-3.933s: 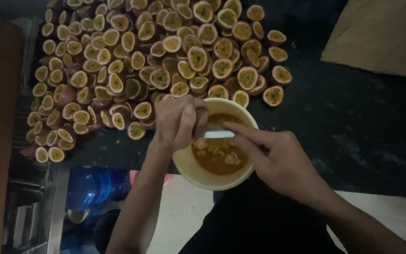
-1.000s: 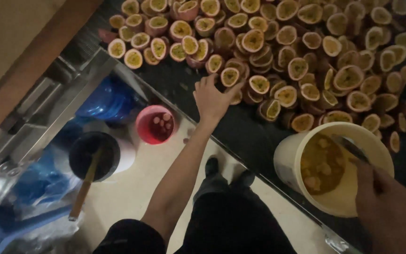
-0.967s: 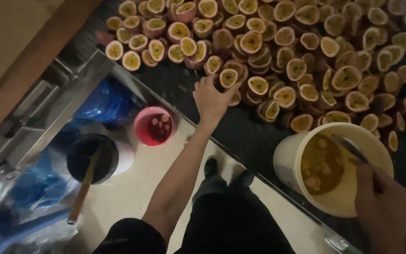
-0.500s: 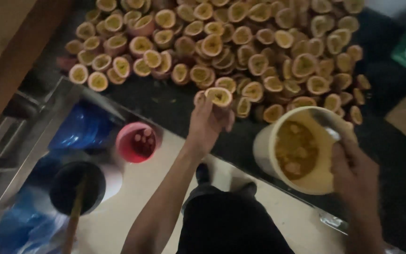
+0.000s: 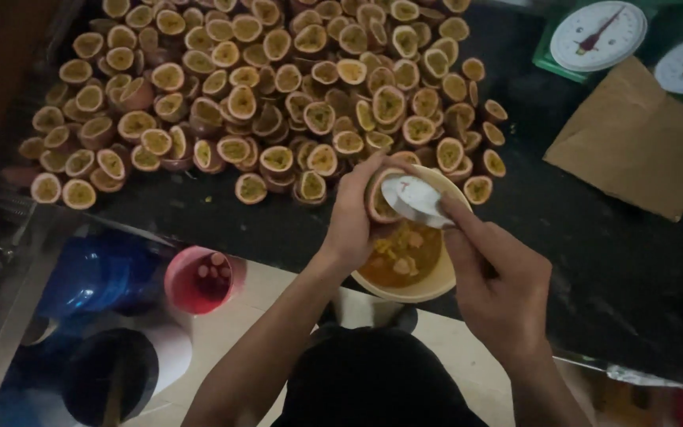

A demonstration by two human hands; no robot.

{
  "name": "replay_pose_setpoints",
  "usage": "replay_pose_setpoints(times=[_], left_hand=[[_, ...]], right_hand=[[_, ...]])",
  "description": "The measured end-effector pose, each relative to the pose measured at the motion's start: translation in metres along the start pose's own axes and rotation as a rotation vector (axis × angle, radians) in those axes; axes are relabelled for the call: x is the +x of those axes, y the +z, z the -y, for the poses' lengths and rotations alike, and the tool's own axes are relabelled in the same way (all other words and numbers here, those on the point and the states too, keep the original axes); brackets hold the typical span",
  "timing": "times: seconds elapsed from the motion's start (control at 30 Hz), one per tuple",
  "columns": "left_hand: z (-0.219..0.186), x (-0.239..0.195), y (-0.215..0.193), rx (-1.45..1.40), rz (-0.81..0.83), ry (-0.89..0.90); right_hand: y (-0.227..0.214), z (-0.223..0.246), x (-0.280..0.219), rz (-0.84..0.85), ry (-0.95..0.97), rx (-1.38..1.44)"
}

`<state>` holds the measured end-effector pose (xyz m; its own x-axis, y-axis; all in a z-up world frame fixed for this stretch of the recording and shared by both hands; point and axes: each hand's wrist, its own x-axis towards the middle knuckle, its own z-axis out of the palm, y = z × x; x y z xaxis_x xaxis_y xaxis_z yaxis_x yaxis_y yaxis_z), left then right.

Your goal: Scooping pulp from halved passion fruits into a plastic bowl using a spoon on a kitchen counter.

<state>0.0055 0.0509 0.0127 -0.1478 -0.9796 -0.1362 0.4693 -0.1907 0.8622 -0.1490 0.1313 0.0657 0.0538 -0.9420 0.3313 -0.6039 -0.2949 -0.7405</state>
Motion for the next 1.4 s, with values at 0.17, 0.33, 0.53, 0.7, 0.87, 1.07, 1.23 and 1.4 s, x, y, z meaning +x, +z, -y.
replay_pose_setpoints(times=[0.17,0.33,0.53,0.7,0.87,1.07,1.23,1.4], left_hand=[[-0.001,0.003,0.005,0.059,-0.017,-0.129],[-0.014,0.001,-0.001,0.234,0.088,-0.149],[-0.022,0.006,-0.006,0.616,0.287,-0.102],[-0.014,0.016,-0.012,0.820,0.238,-0.067],[-0.015,0.025,-0.010,0.731,0.231,-0.131],[-0.005,0.026,-0.009,0.787,0.232,0.006],[-0.004,0.029,-0.009,0.815,0.261,0.250],[-0.003,0.039,-0.017,0.933,0.320,0.394]], right_hand=[[-0.010,-0.014,-0.001,0.044,0.008,-0.061],[-0.009,-0.021,0.003,0.128,0.108,0.003],[-0.015,-0.039,0.012,0.390,-0.130,-0.312],[-0.027,-0.044,0.013,0.507,-0.095,-0.423],[-0.017,-0.053,0.007,0.303,-0.188,-0.367],[0.007,-0.053,0.004,0.216,0.002,-0.291],[-0.002,-0.038,0.009,0.243,0.338,0.031],[-0.015,-0.042,0.009,0.213,0.306,0.008]])
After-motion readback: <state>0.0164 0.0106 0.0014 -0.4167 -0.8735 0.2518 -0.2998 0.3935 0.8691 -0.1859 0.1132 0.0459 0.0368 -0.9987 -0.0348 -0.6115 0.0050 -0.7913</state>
